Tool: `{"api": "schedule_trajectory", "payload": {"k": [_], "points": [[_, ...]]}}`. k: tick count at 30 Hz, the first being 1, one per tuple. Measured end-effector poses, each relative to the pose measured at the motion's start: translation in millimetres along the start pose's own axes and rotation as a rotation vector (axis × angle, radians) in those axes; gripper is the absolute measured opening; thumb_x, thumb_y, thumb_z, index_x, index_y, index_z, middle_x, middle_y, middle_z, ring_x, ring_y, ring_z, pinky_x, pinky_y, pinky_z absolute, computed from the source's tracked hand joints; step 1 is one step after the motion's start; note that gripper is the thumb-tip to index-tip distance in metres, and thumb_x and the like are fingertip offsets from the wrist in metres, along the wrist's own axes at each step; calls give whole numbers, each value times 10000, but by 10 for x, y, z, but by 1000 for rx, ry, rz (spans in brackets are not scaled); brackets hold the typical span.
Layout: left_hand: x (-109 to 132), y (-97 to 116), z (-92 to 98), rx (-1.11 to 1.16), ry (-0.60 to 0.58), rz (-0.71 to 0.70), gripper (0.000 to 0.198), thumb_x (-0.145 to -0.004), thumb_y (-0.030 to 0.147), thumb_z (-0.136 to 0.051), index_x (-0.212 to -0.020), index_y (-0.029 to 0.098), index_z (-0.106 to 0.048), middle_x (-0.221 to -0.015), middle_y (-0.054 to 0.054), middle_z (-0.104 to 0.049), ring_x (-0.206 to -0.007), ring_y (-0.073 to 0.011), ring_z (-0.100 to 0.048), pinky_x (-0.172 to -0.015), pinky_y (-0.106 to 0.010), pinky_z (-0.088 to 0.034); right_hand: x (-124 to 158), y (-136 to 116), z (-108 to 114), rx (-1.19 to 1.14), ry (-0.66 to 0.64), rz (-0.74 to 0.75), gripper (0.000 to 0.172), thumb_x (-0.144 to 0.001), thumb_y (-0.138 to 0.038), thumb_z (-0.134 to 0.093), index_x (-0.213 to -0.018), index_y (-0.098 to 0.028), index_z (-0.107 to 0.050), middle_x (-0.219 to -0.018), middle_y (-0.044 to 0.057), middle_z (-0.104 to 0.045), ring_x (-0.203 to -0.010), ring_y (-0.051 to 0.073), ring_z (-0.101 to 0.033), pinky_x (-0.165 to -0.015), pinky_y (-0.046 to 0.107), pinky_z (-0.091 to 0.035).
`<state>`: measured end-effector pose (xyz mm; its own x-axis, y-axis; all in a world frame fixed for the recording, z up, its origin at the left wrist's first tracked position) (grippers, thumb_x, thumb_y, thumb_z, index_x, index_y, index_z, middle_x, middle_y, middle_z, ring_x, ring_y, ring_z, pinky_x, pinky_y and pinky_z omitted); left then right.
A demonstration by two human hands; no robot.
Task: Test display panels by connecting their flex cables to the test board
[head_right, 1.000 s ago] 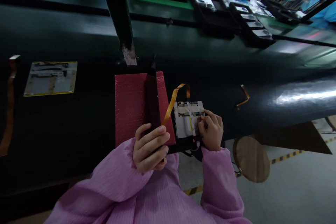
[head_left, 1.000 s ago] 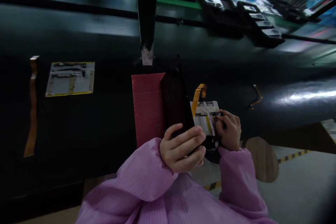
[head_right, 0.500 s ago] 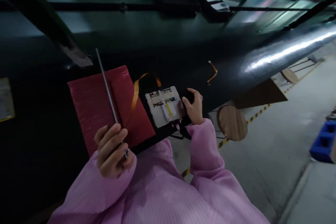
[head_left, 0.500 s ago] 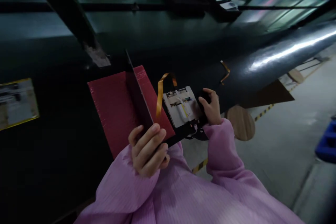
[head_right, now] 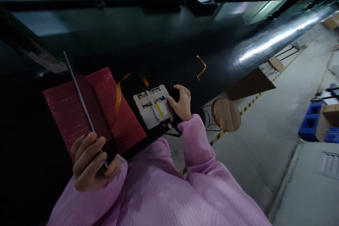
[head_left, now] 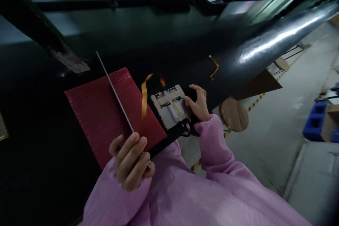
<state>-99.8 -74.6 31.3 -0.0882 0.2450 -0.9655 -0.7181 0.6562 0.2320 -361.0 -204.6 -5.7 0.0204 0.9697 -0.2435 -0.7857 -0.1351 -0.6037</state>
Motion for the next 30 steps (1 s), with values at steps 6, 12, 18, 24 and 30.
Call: {"api": "schedule_trajectory", "payload": {"k": [6, 12, 18, 24, 30], "points": [[-37, -4, -3, 43, -11, -25, 134, -831, 135, -518, -722, 197, -473, -1082, -46, -733, -1200, -210, -653, -997, -404, -517, 4, -25, -10, 45, 12, 12, 425, -811, -358, -647, -1203, -223, -553, -1346, 98, -563, -1274, 302, -451, -1116, 512, -328], [-3, 5, 16, 26, -47, -18, 98, -856, 168, -527, -767, 202, -504, -1066, -49, -729, -1197, -214, -652, -976, -419, -526, 14, -34, -24, 75, 19, 27, 414, -822, -380, -631, -1201, -231, -557, -1350, 99, -562, -1276, 300, -455, -1105, 516, -341], [34, 8, 34, -29, -19, 16, 69, -860, 223, -533, -792, 230, -532, -859, -13, -704, -995, -222, -719, -841, -421, -568, 22, -9, -31, 75, -12, 54, 434, -830, -389, -626, -1232, -240, -554, -1367, 94, -542, -1294, 303, -434, -1121, 528, -330], [-16, 79, -74, 11, 53, 64, 210, -926, 201, -472, -725, 196, -531, -929, -33, -740, -1093, -180, -696, -994, -405, -525, 29, 2, -40, 72, -7, 86, 440, -853, -416, -596, -1244, -219, -549, -1352, 116, -547, -1291, 301, -437, -1121, 527, -321], [-64, 81, -104, 41, 44, 59, 248, -976, 251, -418, -812, 181, -591, -996, -45, -742, -1212, -169, -644, -1087, -379, -468, 5, 59, -59, 66, 2, 123, 473, -849, -464, -591, -1237, -195, -562, -1328, 142, -562, -1270, 310, -451, -1110, 536, -312]]}}
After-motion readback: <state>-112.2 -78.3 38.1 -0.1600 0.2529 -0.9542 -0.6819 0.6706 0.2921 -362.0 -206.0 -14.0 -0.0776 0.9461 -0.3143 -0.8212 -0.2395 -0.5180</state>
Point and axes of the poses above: each hand's wrist, its own x-axis away from the middle knuckle, its own z-axis out of the back of the hand, y = z × x, the point moved 1 cm from there along -x, towards the middle knuckle
